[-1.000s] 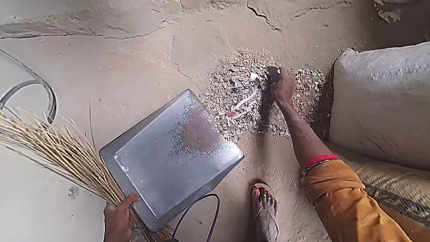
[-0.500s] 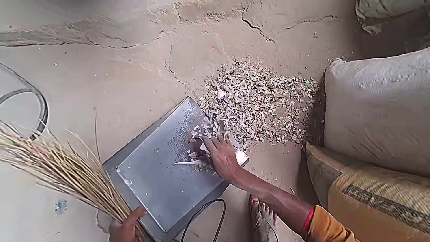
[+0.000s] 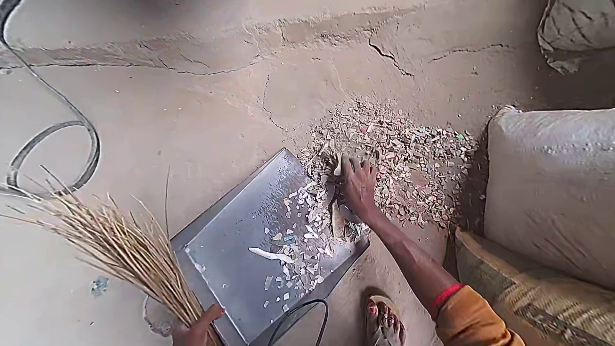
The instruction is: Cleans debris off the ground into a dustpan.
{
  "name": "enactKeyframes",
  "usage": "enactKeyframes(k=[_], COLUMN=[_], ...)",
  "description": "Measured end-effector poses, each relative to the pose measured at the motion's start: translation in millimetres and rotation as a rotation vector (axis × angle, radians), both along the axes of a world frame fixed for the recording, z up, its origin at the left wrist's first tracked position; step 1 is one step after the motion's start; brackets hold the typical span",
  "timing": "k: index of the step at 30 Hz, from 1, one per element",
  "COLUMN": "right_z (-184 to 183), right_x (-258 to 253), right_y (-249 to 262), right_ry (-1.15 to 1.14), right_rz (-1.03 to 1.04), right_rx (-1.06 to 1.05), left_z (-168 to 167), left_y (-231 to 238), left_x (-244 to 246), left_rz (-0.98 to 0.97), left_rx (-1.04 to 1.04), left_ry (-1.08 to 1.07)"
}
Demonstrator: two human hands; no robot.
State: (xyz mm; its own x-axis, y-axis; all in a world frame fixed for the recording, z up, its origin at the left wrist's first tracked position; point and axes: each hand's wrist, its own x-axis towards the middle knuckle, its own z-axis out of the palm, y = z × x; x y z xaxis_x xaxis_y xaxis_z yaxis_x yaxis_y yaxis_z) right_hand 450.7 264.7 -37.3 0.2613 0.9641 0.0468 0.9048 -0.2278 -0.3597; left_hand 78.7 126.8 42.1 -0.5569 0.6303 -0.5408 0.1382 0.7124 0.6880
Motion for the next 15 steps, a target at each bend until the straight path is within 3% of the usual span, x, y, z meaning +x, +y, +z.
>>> enactKeyframes(k=[3, 5, 9, 12, 15], right_z=[32.5, 55.2, 57.6, 34.7, -2.7], right_x=[-41.6, -42.0, 9.9, 48.9, 47.3], right_y=[-50.4, -43.6, 71.7, 160.7, 168.8], right_ry=[0.069, 0.147, 0.080, 0.106, 0.124], right_rz=[0.212, 0.356, 0.272, 0.139, 0.220], right_rx=[-0.073, -0.063, 0.226, 0.140, 0.069], left_z=[-2.8, -3.6, -3.5, -2.1, -3.5], left_y=[0.2, 1.4, 3.1, 2.3, 0.8], left_x=[0.5, -0.8, 0.2, 1.3, -4.0], left_rz=[0.010, 0.005, 0.024, 0.009, 0.001], left_rx=[-0.002, -0.001, -0.004, -0.035, -0.060], left_ry=[0.006, 0.000, -0.001, -0.015, -0.008])
